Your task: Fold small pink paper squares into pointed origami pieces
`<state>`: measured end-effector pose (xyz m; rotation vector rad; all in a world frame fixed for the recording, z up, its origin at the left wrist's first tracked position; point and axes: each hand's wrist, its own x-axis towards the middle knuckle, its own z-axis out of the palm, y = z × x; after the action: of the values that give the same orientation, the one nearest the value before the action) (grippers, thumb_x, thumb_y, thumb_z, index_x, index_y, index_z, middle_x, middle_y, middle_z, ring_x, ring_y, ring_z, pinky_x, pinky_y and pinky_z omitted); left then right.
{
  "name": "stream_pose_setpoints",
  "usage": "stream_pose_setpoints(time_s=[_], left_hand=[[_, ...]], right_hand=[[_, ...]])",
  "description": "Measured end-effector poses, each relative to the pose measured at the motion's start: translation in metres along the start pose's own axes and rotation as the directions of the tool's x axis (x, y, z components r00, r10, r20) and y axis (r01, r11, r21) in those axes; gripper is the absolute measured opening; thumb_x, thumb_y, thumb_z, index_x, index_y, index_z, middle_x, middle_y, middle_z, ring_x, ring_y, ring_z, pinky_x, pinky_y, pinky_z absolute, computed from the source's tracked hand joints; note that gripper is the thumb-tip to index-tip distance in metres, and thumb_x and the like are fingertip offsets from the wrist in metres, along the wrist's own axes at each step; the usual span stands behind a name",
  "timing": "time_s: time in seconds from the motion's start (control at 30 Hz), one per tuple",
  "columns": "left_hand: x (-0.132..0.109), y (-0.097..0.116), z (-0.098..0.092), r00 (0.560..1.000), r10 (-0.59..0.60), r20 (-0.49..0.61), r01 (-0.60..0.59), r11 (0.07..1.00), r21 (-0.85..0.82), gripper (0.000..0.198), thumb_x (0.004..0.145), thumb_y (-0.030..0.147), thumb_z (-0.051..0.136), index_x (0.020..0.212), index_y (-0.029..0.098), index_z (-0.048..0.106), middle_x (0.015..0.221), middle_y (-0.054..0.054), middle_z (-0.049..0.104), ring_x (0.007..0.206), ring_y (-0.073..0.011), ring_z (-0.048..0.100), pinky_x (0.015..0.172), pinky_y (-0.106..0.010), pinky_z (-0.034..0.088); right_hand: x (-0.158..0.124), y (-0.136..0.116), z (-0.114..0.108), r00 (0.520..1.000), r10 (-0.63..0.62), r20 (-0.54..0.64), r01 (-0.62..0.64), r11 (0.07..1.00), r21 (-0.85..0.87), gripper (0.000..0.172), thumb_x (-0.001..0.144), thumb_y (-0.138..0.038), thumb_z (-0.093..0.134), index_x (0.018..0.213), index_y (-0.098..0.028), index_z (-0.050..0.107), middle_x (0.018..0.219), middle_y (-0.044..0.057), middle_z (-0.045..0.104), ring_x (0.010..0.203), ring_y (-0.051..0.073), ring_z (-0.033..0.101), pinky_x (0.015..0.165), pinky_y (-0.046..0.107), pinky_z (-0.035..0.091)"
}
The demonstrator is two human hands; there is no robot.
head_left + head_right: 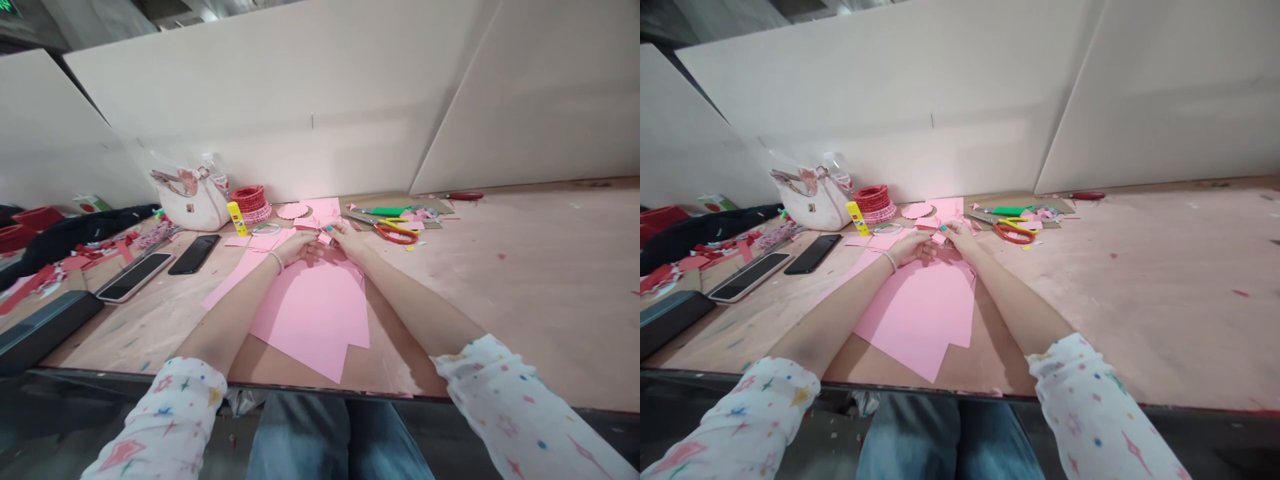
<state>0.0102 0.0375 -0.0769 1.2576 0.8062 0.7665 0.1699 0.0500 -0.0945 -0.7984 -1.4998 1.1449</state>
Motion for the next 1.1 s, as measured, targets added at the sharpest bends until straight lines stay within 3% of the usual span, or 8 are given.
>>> stream_pose_setpoints(time_s=[0.17, 0.37, 0.53, 0.63, 0.77, 0.97, 1.1], left_hand=[[-0.001, -0.001, 0.007, 0.999, -0.029, 0.018, 0.027, 0.991, 0.129, 0.03, 0.071, 0.016, 0.048, 0.1, 0.013, 0.049, 0.077, -0.01, 0.066, 0.067, -0.019, 0.065, 0.052, -0.024, 0.049], [0.0, -0.001, 0.014, 0.997, -0.013, -0.075, 0.03, 0.971, 0.237, 0.029, 0.075, 0.026, 0.043, 0.101, 0.014, 0.051, 0.072, -0.007, 0.065, 0.059, -0.0151, 0.064, 0.044, -0.016, 0.042], [0.004, 0.001, 0.013, 0.986, -0.015, -0.166, 0.046, 0.981, 0.186, 0.027, 0.076, 0.032, 0.043, 0.092, 0.015, 0.055, 0.068, -0.006, 0.063, 0.054, -0.0129, 0.062, 0.044, -0.017, 0.042], [0.006, 0.002, 0.012, 0.98, -0.027, -0.199, 0.062, 0.983, 0.172, 0.026, 0.076, 0.034, 0.044, 0.089, 0.015, 0.055, 0.065, -0.005, 0.063, 0.054, -0.0127, 0.061, 0.044, -0.017, 0.042], [0.005, 0.003, 0.013, 0.979, -0.043, -0.201, 0.08, 0.98, 0.18, 0.024, 0.074, 0.034, 0.047, 0.085, 0.015, 0.056, 0.071, -0.006, 0.064, 0.056, -0.0131, 0.062, 0.042, -0.017, 0.04], [0.002, 0.005, 0.013, 0.988, -0.044, -0.148, 0.063, 0.99, 0.125, 0.027, 0.072, 0.034, 0.051, 0.091, 0.014, 0.057, 0.082, -0.007, 0.065, 0.059, -0.0122, 0.062, 0.044, -0.016, 0.041], [0.004, 0.003, 0.01, 0.987, -0.052, -0.154, 0.068, 0.993, 0.101, 0.026, 0.073, 0.033, 0.05, 0.089, 0.013, 0.055, 0.079, -0.007, 0.064, 0.059, -0.0119, 0.062, 0.045, -0.016, 0.041]], right_hand=[[0.0, 0.002, 0.001, 0.999, 0.01, 0.036, -0.008, 0.999, -0.052, 0.026, 0.07, -0.04, 0.057, 0.082, -0.017, 0.057, 0.052, -0.006, 0.042, 0.042, 0.006, 0.033, 0.041, 0.021, 0.025], [0.0, 0.002, 0.004, 0.998, 0.011, 0.063, -0.005, 0.995, -0.095, 0.027, 0.072, -0.041, 0.054, 0.086, -0.017, 0.056, 0.053, -0.005, 0.044, 0.045, 0.007, 0.037, 0.043, 0.021, 0.027], [-0.001, -0.003, 0.006, 0.993, -0.07, 0.093, 0.079, 0.992, -0.098, 0.036, 0.065, -0.036, 0.062, 0.096, -0.02, 0.052, 0.07, -0.003, 0.052, 0.058, 0.01, 0.046, 0.054, 0.022, 0.036], [-0.001, -0.005, 0.008, 0.994, -0.081, 0.073, 0.087, 0.993, -0.084, 0.033, 0.059, -0.028, 0.064, 0.089, -0.019, 0.054, 0.071, -0.003, 0.053, 0.063, 0.011, 0.048, 0.058, 0.023, 0.038], [0.0, -0.004, 0.007, 0.999, -0.039, 0.015, 0.04, 0.998, -0.056, 0.014, 0.065, -0.024, 0.051, 0.078, -0.018, 0.055, 0.063, -0.003, 0.05, 0.054, 0.01, 0.044, 0.053, 0.023, 0.035], [0.0, -0.005, 0.004, 0.999, -0.032, 0.0, 0.032, 0.999, -0.042, 0.015, 0.061, -0.019, 0.048, 0.073, -0.018, 0.056, 0.064, -0.003, 0.052, 0.054, 0.009, 0.045, 0.051, 0.022, 0.035], [0.0, -0.003, 0.005, 1.0, -0.022, 0.006, 0.022, 0.999, -0.026, 0.013, 0.06, -0.019, 0.047, 0.07, -0.018, 0.055, 0.064, -0.003, 0.052, 0.055, 0.01, 0.046, 0.052, 0.022, 0.036]])
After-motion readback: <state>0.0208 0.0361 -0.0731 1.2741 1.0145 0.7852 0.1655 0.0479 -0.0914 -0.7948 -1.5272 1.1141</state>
